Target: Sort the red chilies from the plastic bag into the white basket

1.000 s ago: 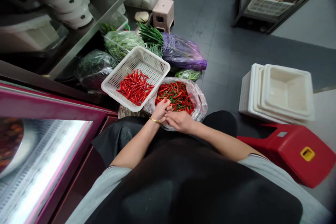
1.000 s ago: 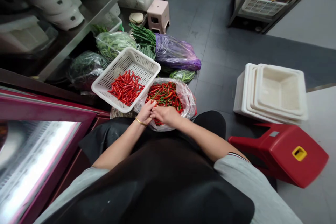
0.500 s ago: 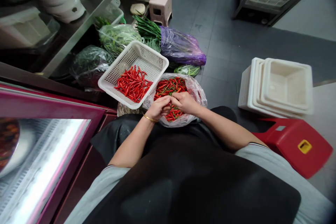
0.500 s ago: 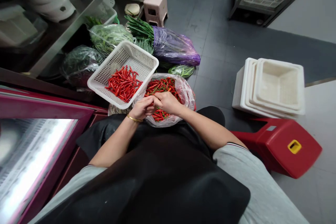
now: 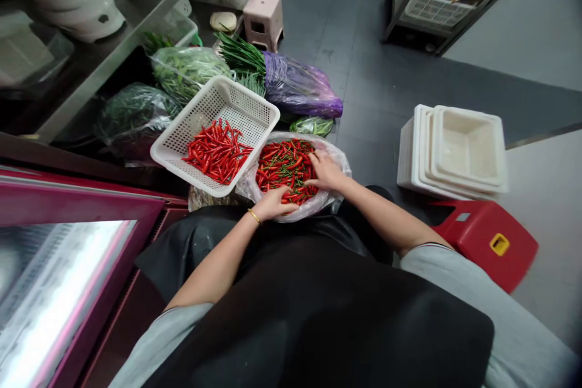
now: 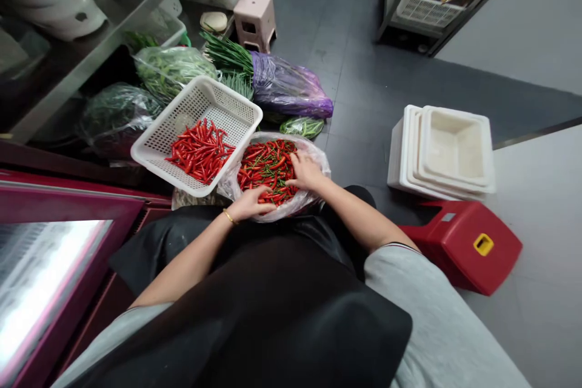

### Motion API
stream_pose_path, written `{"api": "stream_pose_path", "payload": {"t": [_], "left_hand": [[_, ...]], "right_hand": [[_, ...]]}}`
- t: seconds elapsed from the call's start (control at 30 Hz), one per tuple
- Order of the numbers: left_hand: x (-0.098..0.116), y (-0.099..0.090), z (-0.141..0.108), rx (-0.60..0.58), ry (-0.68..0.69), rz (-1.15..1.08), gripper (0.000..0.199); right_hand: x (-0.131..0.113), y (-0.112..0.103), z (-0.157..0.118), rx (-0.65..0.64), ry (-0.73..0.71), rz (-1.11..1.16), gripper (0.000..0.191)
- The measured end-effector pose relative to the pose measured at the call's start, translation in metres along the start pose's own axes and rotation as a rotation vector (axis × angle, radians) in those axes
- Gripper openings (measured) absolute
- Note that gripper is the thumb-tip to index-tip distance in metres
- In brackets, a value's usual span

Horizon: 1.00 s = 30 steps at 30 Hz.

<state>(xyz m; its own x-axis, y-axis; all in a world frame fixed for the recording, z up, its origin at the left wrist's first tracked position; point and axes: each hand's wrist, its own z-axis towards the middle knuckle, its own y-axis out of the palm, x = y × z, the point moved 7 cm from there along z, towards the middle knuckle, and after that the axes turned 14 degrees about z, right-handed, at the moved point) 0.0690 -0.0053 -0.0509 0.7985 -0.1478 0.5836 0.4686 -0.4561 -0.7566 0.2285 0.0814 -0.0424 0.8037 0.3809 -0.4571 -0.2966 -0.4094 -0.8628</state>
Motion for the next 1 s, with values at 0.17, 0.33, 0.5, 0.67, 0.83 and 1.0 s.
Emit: {"api": "stream_pose_path", "payload": {"t": [0.17,0.33,0.5,0.67,0.83,1.0], "left_hand": [[0.031,0.041,-0.008,-0.244,0.162,0.259,0.031],[0.029,0.024,-0.004,-0.105,0.166,0.254,0.015],[0.025,0.007,-0.007,0.043,0.121,0.227,0.011],[0.026,0.005,-0.01,0.033,0.171,0.281,0.011],[0.027,0.01,-0.011,-0.028,0.204,0.31,0.011],[0.029,0.01,-0.017,-0.15,0.216,0.184,0.014]], "right_hand": [[0.049,-0.005,0.017,-0.146,0.248,-0.074,0.125],[0.058,-0.011,0.07,-0.144,0.454,-0.057,0.124],[0.025,-0.015,0.072,-0.085,0.412,-0.134,0.068],[-0.054,0.003,0.052,-0.041,0.141,-0.245,0.039],[-0.104,0.029,0.04,-0.029,0.06,-0.216,0.04],[-0.101,0.032,0.018,-0.194,-0.13,0.038,0.066]]}}
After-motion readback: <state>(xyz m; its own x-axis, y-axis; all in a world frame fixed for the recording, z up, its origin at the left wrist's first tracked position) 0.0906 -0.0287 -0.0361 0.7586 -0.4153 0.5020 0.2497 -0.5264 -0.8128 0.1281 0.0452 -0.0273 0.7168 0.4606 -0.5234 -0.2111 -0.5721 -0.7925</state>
